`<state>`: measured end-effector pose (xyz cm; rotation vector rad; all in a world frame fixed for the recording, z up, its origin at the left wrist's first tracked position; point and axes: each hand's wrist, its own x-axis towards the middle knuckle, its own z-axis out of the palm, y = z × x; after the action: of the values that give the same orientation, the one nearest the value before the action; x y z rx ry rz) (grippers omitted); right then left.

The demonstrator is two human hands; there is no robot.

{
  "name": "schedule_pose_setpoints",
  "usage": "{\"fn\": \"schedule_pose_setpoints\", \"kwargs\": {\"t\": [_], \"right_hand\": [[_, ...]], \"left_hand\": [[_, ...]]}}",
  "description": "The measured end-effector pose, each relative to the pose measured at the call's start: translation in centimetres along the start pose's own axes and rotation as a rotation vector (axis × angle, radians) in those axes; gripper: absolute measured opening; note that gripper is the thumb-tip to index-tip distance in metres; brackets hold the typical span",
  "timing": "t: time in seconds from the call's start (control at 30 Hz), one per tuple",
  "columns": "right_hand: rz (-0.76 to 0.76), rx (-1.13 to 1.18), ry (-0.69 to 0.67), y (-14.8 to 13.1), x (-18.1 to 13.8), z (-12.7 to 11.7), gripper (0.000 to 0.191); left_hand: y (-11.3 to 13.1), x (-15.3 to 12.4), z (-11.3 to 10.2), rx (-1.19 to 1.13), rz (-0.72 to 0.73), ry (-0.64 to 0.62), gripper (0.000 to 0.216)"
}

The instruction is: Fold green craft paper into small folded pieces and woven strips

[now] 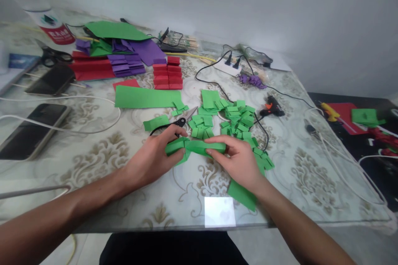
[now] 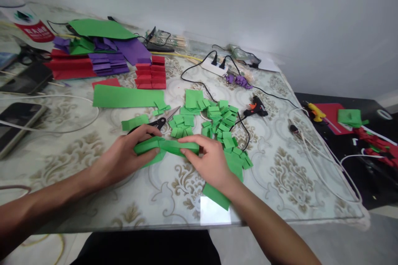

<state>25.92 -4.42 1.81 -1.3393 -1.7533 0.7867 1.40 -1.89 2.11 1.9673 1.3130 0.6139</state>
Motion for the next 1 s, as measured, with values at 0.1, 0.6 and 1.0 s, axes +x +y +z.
{"fn": "schedule_pose_setpoints", "kwargs": {"t": [0.1, 0.6, 1.0], "right_hand": [[-0.111, -0.077, 0.023, -0.3, 0.0, 0.0, 0.020], [-0.567, -0.336, -0.047, 0.6, 0.2, 0.3, 0.019], [-0.650, -0.388, -0.060, 0.4, 0.0, 0.2, 0.019]], "left_hand": [[-0.1, 0.0, 0.0, -0.024, 0.013, -0.011, 0.028], [-0.5, 0.0, 0.7, 0.001, 0.037, -0.083, 0.031], [-0.1, -0.1, 0.4, -0.010, 0.088, -0.098, 0.027]]}}
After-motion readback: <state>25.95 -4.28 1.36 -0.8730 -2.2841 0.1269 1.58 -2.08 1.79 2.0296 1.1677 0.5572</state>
